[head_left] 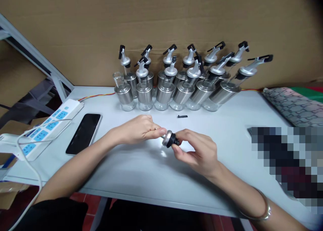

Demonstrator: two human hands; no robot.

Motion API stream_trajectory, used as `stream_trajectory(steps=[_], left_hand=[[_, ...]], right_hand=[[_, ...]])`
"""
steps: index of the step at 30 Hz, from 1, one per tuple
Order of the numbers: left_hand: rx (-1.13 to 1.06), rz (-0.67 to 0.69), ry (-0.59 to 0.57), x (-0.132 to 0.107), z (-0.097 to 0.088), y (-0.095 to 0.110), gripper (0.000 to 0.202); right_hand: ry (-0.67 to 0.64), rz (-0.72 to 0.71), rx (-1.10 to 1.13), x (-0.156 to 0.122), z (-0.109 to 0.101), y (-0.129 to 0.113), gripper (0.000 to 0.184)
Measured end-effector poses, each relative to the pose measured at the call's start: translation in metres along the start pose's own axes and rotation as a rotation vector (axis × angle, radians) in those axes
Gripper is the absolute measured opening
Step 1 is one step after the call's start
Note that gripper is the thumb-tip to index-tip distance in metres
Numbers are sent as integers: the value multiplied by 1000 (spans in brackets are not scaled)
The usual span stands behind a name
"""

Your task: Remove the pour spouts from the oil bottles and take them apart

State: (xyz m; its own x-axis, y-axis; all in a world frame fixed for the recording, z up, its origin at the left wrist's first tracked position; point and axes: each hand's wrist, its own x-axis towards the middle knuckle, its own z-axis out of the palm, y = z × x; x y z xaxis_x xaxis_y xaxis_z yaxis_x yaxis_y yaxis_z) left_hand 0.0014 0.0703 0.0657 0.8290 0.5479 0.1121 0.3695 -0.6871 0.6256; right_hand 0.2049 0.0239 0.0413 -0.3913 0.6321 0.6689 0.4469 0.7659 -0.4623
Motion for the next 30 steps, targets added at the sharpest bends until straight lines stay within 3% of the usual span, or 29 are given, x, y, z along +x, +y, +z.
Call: stream_trajectory(steps=[7, 15, 17, 19, 22, 27, 30], left_hand=[[-142, -114, 0, -1, 7, -9, 58], [-223, -197, -32, -4, 1, -9, 54], [-255, -251, 37, -5, -5, -12, 56], [-222, -308, 162, -7, -12, -17, 57], [-9, -309, 263, -7, -15, -25, 49], [167, -309, 96, -7, 2, -38, 29], [173, -297, 73, -9, 9, -47, 22]], right_hand=[[4, -147, -112, -3, 1, 10, 12], [-17, -180, -131, -3, -1, 14, 5], [-7, -169, -122, -3, -3, 15, 2], [30, -142, -120, -2, -4, 17, 10], [49, -107, -122, -3, -4, 22, 18], [-84, -112, -88, -8, 0, 28, 28], [-159, -107, -95, -10, 1, 28, 30]])
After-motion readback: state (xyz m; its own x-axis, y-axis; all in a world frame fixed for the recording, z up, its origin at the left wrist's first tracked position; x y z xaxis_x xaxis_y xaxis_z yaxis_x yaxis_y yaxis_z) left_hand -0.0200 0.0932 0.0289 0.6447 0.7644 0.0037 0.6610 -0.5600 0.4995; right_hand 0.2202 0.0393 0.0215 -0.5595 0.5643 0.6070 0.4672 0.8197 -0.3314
